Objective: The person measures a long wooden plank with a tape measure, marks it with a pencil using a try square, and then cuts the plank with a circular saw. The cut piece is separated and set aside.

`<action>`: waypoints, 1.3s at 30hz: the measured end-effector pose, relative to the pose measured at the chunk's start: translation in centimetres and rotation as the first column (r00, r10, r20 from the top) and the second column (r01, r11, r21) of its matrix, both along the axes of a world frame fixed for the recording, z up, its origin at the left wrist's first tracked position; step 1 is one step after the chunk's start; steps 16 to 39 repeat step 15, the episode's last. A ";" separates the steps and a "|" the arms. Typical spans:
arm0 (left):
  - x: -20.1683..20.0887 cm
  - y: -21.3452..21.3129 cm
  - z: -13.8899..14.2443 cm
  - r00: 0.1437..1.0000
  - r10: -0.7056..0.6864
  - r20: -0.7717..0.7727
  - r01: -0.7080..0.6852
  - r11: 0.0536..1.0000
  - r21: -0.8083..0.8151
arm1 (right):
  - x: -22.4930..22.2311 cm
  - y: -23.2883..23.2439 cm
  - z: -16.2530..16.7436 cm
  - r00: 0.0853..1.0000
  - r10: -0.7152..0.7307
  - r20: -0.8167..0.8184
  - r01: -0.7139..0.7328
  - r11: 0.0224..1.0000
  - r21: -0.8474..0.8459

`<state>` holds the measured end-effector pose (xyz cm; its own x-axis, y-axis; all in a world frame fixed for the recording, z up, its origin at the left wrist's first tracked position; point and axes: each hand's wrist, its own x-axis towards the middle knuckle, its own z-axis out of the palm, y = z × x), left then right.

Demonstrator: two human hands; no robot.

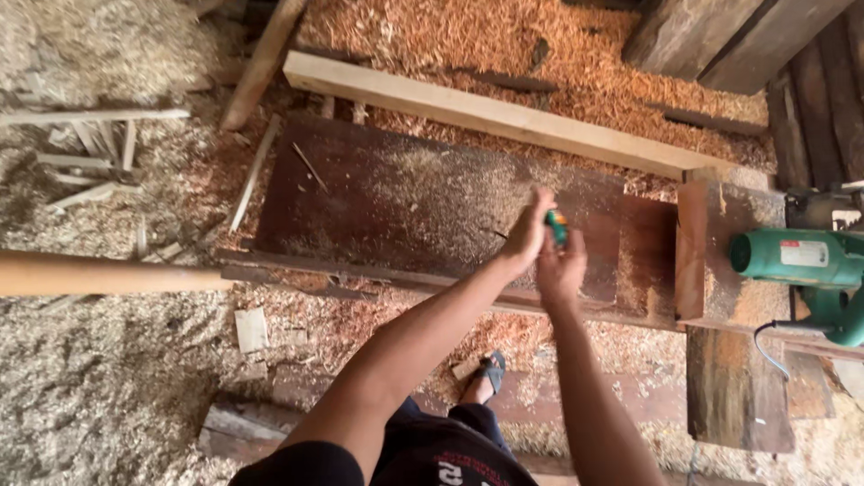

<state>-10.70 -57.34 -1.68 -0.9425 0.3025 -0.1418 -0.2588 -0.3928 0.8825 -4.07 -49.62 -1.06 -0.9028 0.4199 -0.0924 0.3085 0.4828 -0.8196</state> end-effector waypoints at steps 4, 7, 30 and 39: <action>3.0 2.1 -0.7 0.915 0.091 -0.393 -0.281 0.842 -0.460 | 1.5 5.9 0.3 0.953 -0.080 -0.294 0.155 0.958 0.241; 3.1 2.1 -0.7 0.809 -0.551 -0.208 0.130 0.512 -0.849 | 1.3 8.4 0.9 0.931 -0.169 -0.323 0.174 0.985 -0.016; 1.3 -3.1 6.5 0.597 -0.794 0.119 -0.175 -0.274 -0.946 | 0.1 8.1 1.6 0.970 -0.244 -0.006 0.228 0.913 -0.340; 1.3 -3.1 6.5 0.597 -0.794 0.119 -0.175 -0.274 -0.946 | 0.1 8.1 1.6 0.970 -0.244 -0.006 0.228 0.913 -0.340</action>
